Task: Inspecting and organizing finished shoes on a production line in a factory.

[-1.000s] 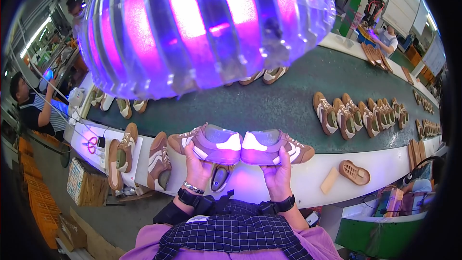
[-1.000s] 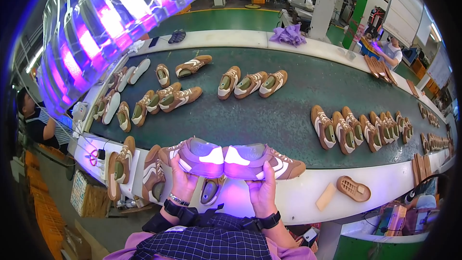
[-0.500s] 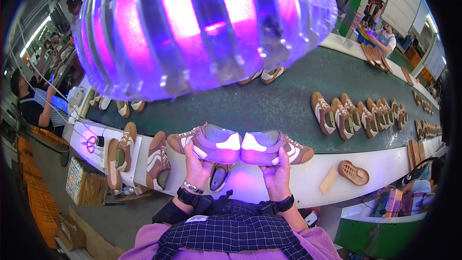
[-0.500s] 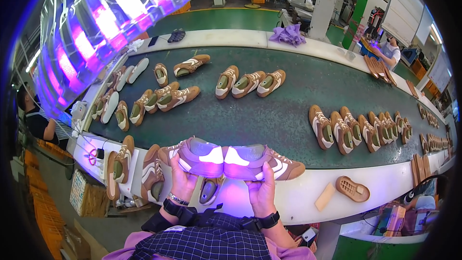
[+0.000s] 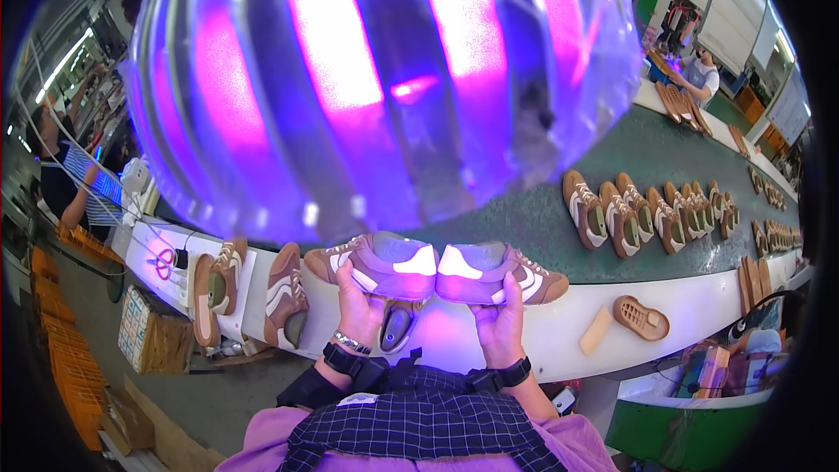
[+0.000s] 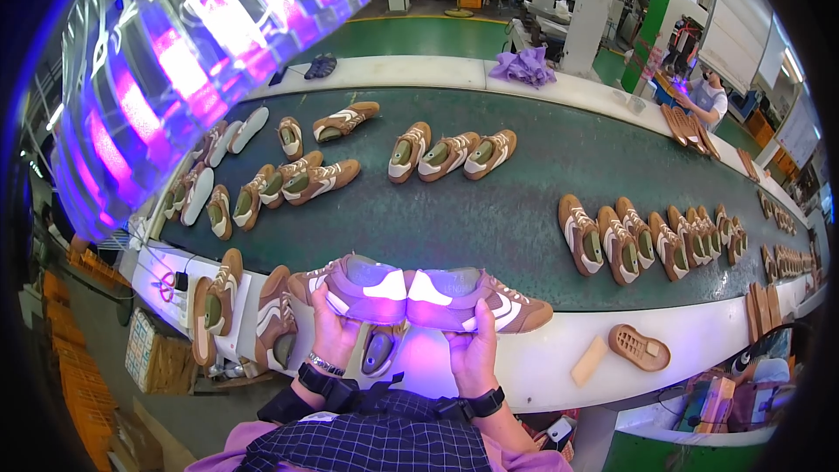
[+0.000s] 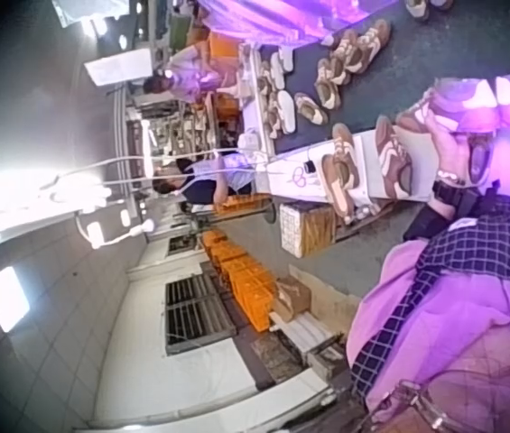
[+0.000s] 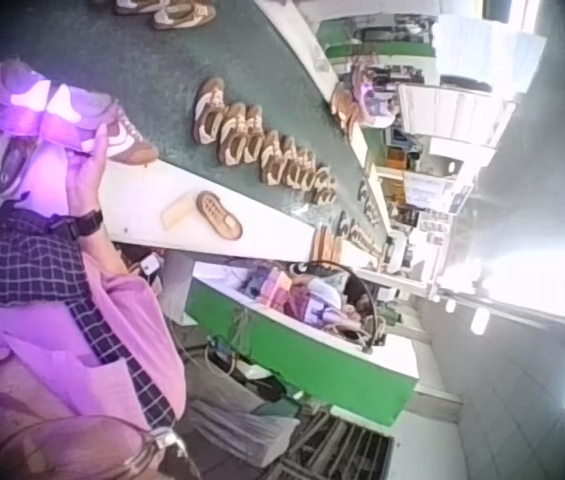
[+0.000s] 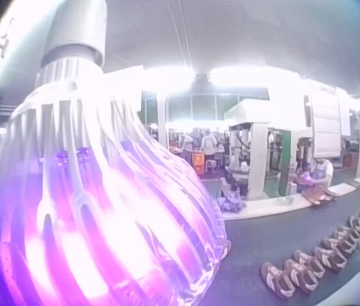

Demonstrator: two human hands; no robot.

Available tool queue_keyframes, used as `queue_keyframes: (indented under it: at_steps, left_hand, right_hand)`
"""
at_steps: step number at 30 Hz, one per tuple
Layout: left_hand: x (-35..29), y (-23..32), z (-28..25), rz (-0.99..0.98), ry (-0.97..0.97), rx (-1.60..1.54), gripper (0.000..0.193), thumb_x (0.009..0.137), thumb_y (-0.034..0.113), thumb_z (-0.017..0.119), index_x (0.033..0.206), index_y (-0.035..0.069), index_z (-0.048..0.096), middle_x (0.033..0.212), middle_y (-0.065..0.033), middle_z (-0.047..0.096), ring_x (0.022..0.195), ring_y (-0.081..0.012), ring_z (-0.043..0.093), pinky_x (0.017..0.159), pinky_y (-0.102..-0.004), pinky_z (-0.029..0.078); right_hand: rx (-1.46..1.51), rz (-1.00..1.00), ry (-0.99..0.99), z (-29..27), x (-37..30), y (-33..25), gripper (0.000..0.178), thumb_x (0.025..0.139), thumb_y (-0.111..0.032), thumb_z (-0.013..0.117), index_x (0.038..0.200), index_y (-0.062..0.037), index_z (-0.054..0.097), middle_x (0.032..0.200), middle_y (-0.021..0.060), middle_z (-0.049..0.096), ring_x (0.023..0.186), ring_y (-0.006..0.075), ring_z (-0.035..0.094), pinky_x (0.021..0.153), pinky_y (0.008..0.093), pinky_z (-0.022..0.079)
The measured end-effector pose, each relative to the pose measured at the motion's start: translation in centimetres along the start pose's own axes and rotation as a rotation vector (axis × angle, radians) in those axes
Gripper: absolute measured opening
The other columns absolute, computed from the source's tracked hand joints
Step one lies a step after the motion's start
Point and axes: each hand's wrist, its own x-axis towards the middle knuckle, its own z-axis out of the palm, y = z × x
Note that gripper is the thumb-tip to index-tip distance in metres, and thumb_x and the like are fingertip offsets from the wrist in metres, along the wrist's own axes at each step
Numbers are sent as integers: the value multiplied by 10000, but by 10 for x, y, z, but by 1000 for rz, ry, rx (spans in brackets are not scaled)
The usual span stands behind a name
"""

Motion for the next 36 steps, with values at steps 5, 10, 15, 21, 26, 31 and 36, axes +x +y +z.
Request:
queue_keyframes:
  at_steps: [5, 10, 15, 21, 26, 31, 36]
  left_hand:
    - [0, 1, 2, -9, 8, 35, 445, 945, 417, 357, 1209, 92, 511, 1177, -48, 588, 1079, -206, 566, 918, -382, 470]
    - [3, 2, 0, 66, 40, 84, 423, 948, 396, 379, 1193, 77, 510, 1156, -53, 592, 1069, -201, 568, 923, -374, 466]
    - [6, 8, 0, 112, -35, 267, 403, 946, 338, 397, 1209, 49, 494, 1149, -81, 588, 1068, -204, 567, 938, -366, 450]
    - [47, 28, 40, -172, -242, 170, 442, 947, 335, 392, 1232, 7, 478, 1138, -139, 597, 1016, -247, 600, 905, -382, 480]
    - [155, 60, 14, -139, -297, 315, 582, 940, 520, 379, 1181, 3, 495, 1078, -169, 596, 961, -279, 603, 851, -395, 489]
    - [139, 25, -64, -70, 11, 776, 497, 855, 505, 571, 1081, 68, 503, 1100, -125, 545, 968, -268, 522, 850, -459, 423]
    - [54, -5, -73, -200, -1, 937, 324, 873, 324, 585, 1081, 86, 511, 1010, -74, 551, 951, -201, 528, 823, -394, 428]
  right_hand:
    - [-66, -43, 24, -5, 3, 3, 440, 919, -350, 518, 1238, -53, 462, 1180, 94, 556, 1070, 227, 559, 930, 404, 468]
    - [-106, -47, 19, -6, 1, 0, 421, 910, -314, 545, 1226, -45, 469, 1175, 97, 559, 1078, 221, 556, 939, 404, 461]
    - [-216, -10, -20, -23, 2, -24, 430, 888, -267, 577, 1234, -34, 472, 1184, 92, 558, 1096, 213, 545, 965, 399, 436]
    - [-64, 107, 14, -57, -20, -40, 452, 889, -282, 548, 1252, -24, 470, 1193, 117, 564, 1099, 228, 548, 981, 392, 422]
    - [-29, 205, 70, -117, -45, -45, 446, 905, -303, 514, 1251, -24, 473, 1178, 123, 578, 1063, 239, 570, 951, 390, 448]
    - [-77, 193, 11, -131, 8, -77, 463, 921, -312, 473, 1284, -24, 454, 1212, 132, 565, 1084, 246, 566, 947, 389, 455]
    - [-107, 97, -290, -43, 195, -158, 443, 944, -344, 434, 1304, -88, 457, 1254, 115, 544, 1072, 233, 580, 896, 403, 489]
